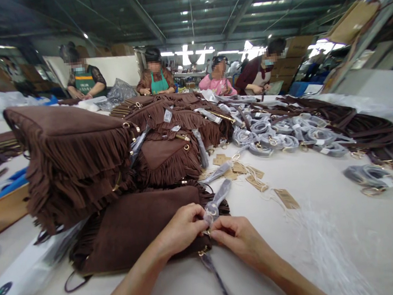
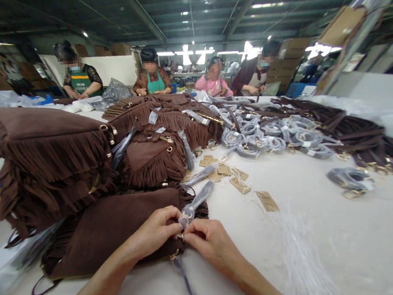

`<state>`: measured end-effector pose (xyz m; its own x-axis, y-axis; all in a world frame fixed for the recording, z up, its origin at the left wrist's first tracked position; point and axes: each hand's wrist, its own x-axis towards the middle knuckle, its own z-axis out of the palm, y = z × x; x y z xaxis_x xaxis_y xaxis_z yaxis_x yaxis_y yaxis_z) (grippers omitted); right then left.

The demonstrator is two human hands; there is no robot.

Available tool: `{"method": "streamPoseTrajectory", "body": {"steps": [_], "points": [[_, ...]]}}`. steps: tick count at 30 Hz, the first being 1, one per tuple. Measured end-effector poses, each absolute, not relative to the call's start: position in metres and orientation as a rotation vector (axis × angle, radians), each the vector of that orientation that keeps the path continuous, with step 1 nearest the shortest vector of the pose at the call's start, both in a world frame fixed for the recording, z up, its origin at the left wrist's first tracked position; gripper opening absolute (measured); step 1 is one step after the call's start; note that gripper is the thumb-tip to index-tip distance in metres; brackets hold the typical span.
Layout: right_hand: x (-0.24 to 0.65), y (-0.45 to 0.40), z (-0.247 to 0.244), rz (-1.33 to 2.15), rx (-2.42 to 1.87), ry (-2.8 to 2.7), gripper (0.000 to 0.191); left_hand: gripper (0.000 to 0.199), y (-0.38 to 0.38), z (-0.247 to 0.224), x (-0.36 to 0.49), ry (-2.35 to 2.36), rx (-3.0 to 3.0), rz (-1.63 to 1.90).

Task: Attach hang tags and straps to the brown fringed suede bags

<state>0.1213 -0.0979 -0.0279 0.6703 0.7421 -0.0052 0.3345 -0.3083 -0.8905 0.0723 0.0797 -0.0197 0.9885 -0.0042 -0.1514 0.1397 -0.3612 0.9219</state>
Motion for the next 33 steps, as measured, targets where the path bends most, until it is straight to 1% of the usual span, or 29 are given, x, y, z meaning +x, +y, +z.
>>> {"method": "streamPoseTrajectory", "body": {"steps": [5, 7, 12, 17, 19, 22, 24, 28, 31, 33], "points": [[0.120, -0.098, -0.028, 0.494, -1.937, -0.880, 0.018, 0.024, 0.088, -0.004, 0.057, -0.026, 1.935, -0.271], [0.120, -0.098, -0.028, 0.491, -1.947, -0.876, 0.018, 0.021, 0.088, 0.001, 0.051, -0.004, 2.034, -0.234], [0.120, -0.096, -0.030, 0.500, -1.962, -0.876, 0.017, 0.004, 0.083, 0.004, 0.045, 0.004, 2.297, -0.149], [0.122, -0.099, -0.024, 0.536, -1.989, -0.915, 0.015, 0.019, 0.078, 0.005, 0.048, -0.123, 2.358, -0.149], [0.125, -0.104, -0.019, 0.553, -2.051, -0.928, 0.012, 0.018, 0.080, 0.007, 0.049, -0.098, 2.337, -0.097], [0.131, -0.117, -0.009, 0.555, -2.183, -0.926, 0.021, 0.014, 0.089, 0.008, 0.050, 0.016, 2.206, -0.010], [0.134, -0.124, -0.004, 0.491, -2.222, -0.939, 0.019, 0.011, 0.095, 0.006, 0.051, 0.069, 2.075, 0.006], [0.132, -0.126, -0.001, 0.295, -2.128, -1.026, 0.015, 0.011, 0.097, 0.000, 0.053, 0.058, 1.889, 0.038], [0.124, -0.115, -0.003, 0.352, -2.025, -1.003, 0.017, 0.013, 0.089, 0.002, 0.054, 0.015, 1.835, 0.112], [0.118, -0.105, -0.006, 0.383, -1.990, -0.951, 0.022, 0.013, 0.082, 0.007, 0.054, -0.004, 1.821, 0.151]]}}
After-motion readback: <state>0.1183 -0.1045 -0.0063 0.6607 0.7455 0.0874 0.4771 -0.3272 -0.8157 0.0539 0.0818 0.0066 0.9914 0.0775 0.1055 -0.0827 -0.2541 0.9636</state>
